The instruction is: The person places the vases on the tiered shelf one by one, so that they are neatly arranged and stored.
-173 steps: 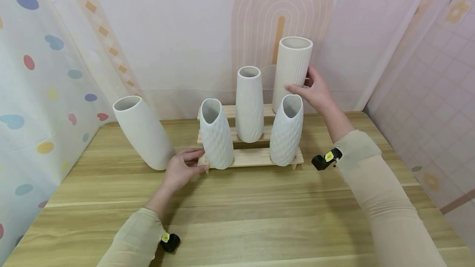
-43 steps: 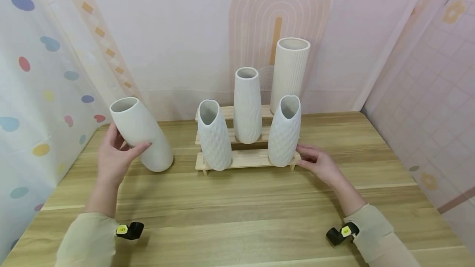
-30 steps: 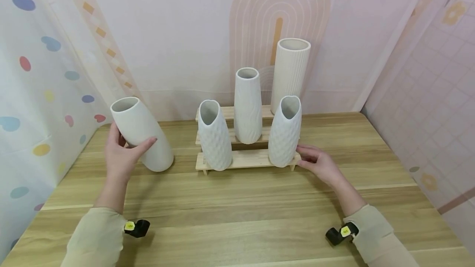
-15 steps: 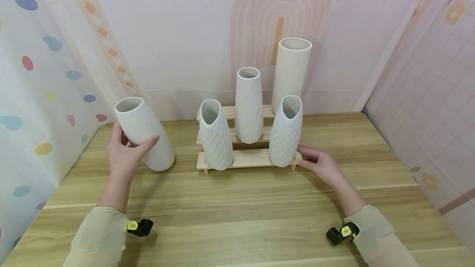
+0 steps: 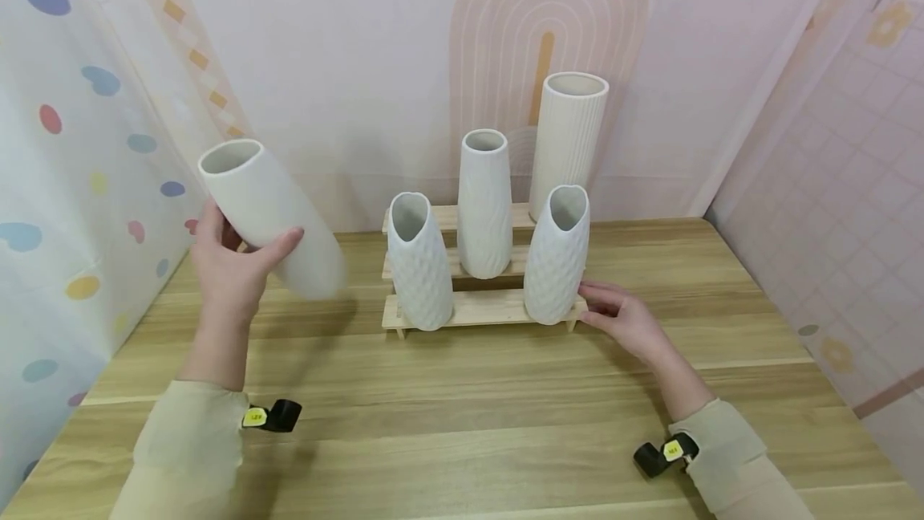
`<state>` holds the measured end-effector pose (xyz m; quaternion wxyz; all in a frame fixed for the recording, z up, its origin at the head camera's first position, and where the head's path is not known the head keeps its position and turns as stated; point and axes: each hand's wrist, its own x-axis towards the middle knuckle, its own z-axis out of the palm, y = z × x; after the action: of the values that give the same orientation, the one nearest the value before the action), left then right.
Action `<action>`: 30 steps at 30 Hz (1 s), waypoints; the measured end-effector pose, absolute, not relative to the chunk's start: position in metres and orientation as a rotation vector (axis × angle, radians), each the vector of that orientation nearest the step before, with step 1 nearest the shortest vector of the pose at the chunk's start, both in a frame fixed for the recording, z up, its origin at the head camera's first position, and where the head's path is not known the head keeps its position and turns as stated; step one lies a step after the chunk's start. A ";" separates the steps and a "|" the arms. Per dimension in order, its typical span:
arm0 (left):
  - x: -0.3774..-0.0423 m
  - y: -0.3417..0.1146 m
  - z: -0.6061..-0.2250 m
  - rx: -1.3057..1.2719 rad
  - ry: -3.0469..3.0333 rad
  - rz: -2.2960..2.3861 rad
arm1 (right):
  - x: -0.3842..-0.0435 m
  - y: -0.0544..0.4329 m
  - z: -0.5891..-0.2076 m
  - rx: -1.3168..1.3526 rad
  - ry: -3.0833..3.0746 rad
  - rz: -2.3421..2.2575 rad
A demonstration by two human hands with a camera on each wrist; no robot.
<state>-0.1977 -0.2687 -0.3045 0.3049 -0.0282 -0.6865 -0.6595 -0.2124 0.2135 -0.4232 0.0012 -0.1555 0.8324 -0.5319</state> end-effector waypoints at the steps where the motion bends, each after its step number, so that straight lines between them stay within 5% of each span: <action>1: -0.198 -0.267 -0.299 -0.102 -1.780 -1.773 | -0.213 0.213 -0.424 -0.484 2.616 -1.667; 15: -0.210 -0.237 -0.244 -0.330 -1.729 -1.819 | -0.212 0.213 -0.424 -0.496 2.624 -1.687; 30: -0.245 -0.200 -0.241 -0.398 -1.794 -1.839 | -0.211 0.212 -0.426 -0.497 2.635 -1.668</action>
<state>-0.2453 -0.2003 -0.2407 0.2678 -0.1474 -0.6649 -0.6815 -0.2113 0.2125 -0.4258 -0.0080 -0.1573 0.8344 -0.5282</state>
